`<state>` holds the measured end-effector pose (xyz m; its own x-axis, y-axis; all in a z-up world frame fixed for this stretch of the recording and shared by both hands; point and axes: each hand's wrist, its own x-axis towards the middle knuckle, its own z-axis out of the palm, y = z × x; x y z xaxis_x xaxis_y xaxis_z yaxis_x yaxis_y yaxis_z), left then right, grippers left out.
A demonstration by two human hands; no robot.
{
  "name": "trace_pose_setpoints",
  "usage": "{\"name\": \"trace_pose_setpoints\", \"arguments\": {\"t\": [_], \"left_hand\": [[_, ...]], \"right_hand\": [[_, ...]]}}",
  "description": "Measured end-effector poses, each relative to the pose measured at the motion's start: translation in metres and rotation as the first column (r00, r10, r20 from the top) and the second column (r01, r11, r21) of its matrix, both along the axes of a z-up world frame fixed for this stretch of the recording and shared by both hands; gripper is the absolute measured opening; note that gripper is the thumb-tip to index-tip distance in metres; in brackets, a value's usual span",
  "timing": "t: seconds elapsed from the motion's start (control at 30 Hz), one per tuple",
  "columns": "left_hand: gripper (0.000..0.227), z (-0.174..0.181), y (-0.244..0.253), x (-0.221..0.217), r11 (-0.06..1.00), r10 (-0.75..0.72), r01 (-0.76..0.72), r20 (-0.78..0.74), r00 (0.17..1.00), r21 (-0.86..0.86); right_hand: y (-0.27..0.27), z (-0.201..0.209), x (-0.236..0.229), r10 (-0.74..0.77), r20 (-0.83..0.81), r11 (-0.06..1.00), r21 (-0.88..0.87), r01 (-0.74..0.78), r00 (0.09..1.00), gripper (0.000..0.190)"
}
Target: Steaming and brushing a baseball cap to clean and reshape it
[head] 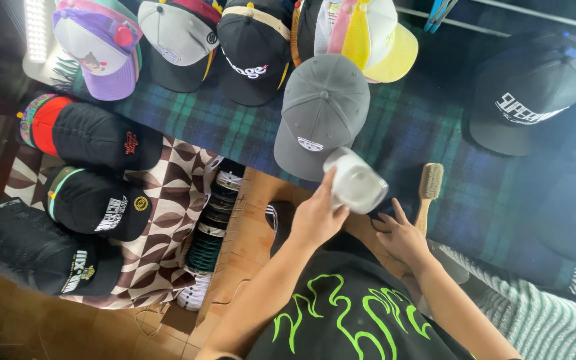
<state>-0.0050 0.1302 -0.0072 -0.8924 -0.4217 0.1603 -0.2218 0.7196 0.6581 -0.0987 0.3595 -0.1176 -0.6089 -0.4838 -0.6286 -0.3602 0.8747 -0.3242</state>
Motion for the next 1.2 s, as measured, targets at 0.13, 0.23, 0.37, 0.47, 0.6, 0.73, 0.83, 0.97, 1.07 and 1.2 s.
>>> {"name": "trace_pose_setpoints", "arguments": {"t": [0.13, 0.23, 0.37, 0.47, 0.6, 0.73, 0.83, 0.97, 1.07, 1.2], "left_hand": [[0.077, -0.068, -0.025, 0.05, 0.984, 0.181, -0.181, 0.013, 0.983, -0.004], [0.043, -0.091, -0.057, 0.062, 0.938, 0.329, -0.334, 0.063, 0.942, 0.09], [0.031, -0.033, -0.095, 0.04, 0.459, 0.498, -0.491, 0.243, 0.833, 0.74], [0.031, -0.058, -0.118, 0.038, 0.139, 0.611, -0.312, 0.167, 0.774, 0.94], [0.035, -0.083, -0.124, 0.051, -0.184, 0.676, 0.055, 0.086, 0.731, 0.981], [0.035, -0.071, -0.101, 0.051, -0.261, 0.673, 0.012, 0.173, 0.719, 0.965], [0.032, -0.074, -0.092, 0.037, -0.316, 0.664, 0.052, 0.182, 0.725, 0.947], [0.028, -0.069, -0.105, 0.007, -0.273, 0.669, 0.098, 0.116, 0.734, 0.957], [0.029, -0.065, -0.129, -0.006, -0.256, 0.657, 0.079, 0.114, 0.745, 0.963], [0.027, -0.049, -0.131, -0.007, -0.251, 0.633, 0.021, 0.148, 0.76, 0.968]], "right_hand": [[0.0, 0.006, -0.004, 0.025, 0.03, 0.999, 0.04, -0.026, 0.999, 0.062], [0.0, 0.002, -0.006, 0.037, 0.033, 0.999, 0.035, -0.038, 0.999, 0.06], [0.004, -0.006, -0.007, 0.069, 0.03, 0.996, 0.051, -0.071, 0.997, 0.061], [0.007, -0.01, -0.007, 0.078, 0.03, 0.995, 0.054, -0.08, 0.996, 0.061], [0.011, -0.022, -0.009, 0.091, -0.005, 0.994, 0.06, -0.091, 0.996, 0.061], [0.01, -0.016, -0.008, 0.089, 0.005, 0.994, 0.06, -0.089, 0.996, 0.06], [0.008, -0.009, -0.007, 0.084, 0.01, 0.995, 0.056, -0.084, 0.996, 0.06], [0.007, -0.007, -0.008, 0.077, 0.012, 0.996, 0.047, -0.078, 0.997, 0.059], [0.011, -0.011, -0.01, 0.079, 0.018, 0.996, 0.029, -0.08, 0.997, 0.06], [0.011, -0.013, -0.01, 0.085, 0.019, 0.996, 0.029, -0.086, 0.996, 0.06]]}}
